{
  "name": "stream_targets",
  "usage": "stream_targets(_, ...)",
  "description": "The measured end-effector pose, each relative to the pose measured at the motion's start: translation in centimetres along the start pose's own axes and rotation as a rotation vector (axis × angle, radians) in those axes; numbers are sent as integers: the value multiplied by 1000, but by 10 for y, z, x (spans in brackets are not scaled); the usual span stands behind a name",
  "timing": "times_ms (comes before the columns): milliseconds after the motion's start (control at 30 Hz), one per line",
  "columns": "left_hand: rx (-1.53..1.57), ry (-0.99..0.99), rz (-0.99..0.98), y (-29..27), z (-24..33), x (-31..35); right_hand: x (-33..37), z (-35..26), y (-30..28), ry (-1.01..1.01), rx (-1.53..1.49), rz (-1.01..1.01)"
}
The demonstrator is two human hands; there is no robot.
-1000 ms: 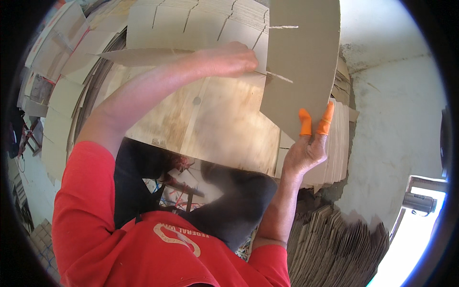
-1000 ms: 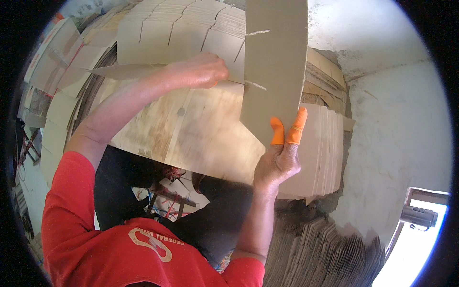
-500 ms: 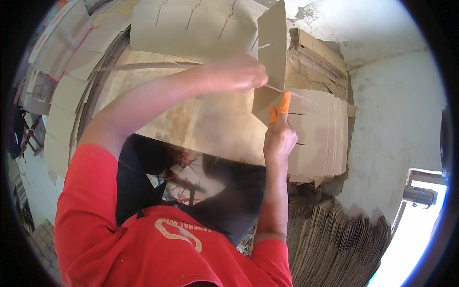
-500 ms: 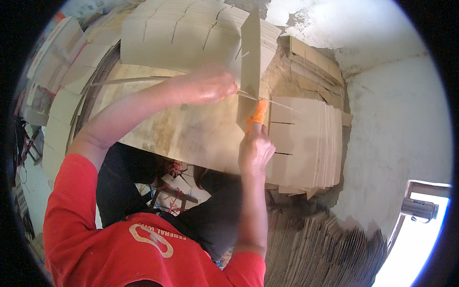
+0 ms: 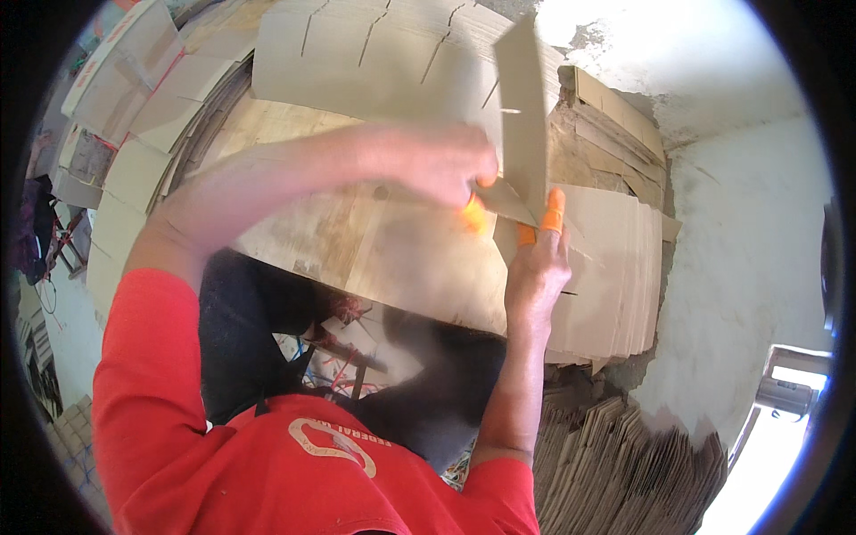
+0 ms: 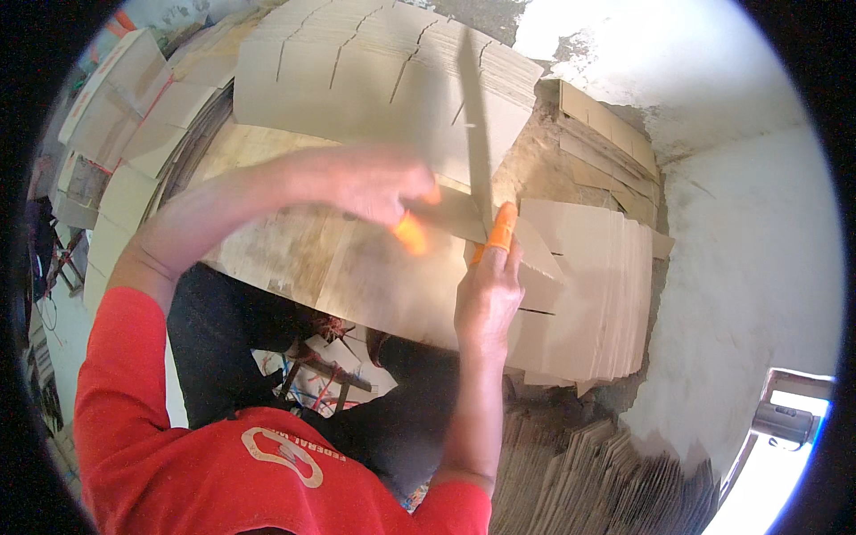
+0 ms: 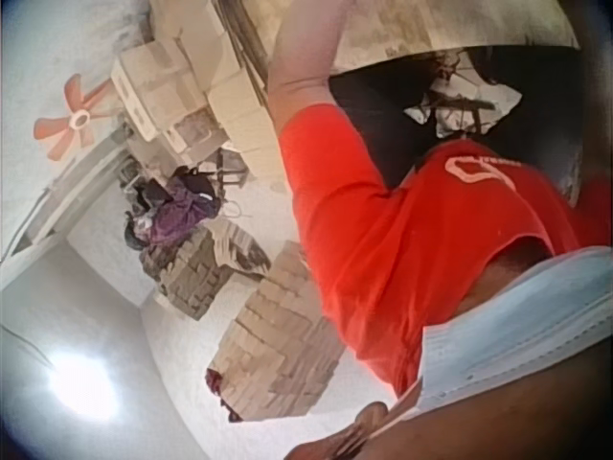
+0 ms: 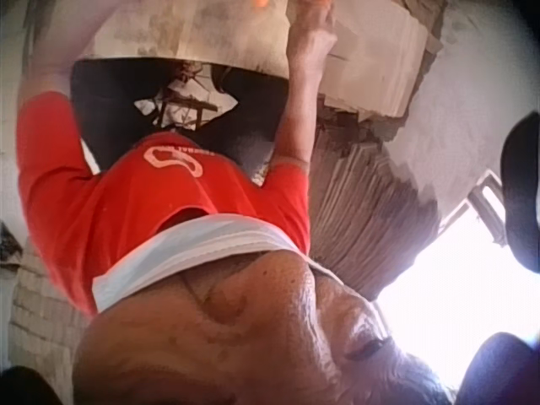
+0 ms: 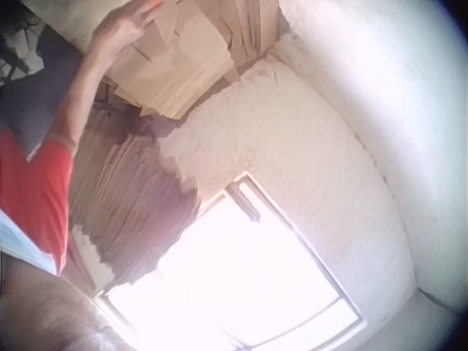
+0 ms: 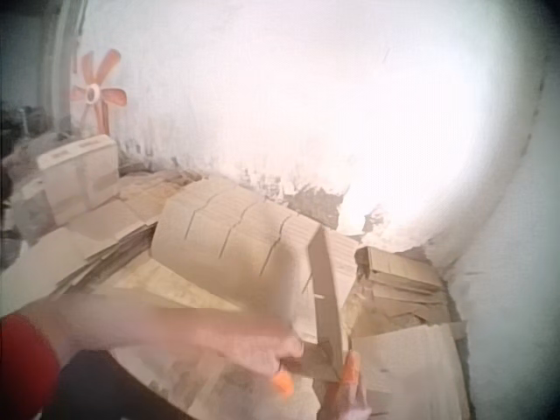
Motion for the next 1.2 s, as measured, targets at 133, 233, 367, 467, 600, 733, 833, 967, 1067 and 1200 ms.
stream_targets(133,-76,-224,295,-14,-81,-33,-3,2,4,-43,-35,139)
stream_targets(233,-512,-351,282,-25,-129,-58,-9,4,8,19,-125,127)
stream_targets(367,-692,-436,367,9,-178,-92,-9,11,14,84,-224,123)
stream_targets(467,-698,-386,407,21,-188,-104,-7,20,17,88,-211,165)
stream_targets(600,-729,-340,458,23,-208,-105,-8,17,18,160,-254,168)
stream_targets(733,-701,-314,498,22,-203,-94,-7,9,16,87,-379,231)
stream_targets(833,-544,-308,422,14,-179,-87,-1,18,17,108,-549,253)
stream_targets(967,-366,-452,364,11,-184,-82,1,19,19,105,-705,221)
stream_targets(1067,-651,-377,366,6,-169,-78,-1,6,11,82,-509,200)
stream_targets(1200,-897,-264,507,11,-168,-75,2,7,11,1,-364,230)
Point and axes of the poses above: each hand's wrist, its own x-axis away from the middle knuckle, its own y-axis out of the palm, z = x × y, the point moved 2 cm from there along -x, towards the middle knuckle, and after that the axes turned 14 degrees about -x, right-handed, at the moved point
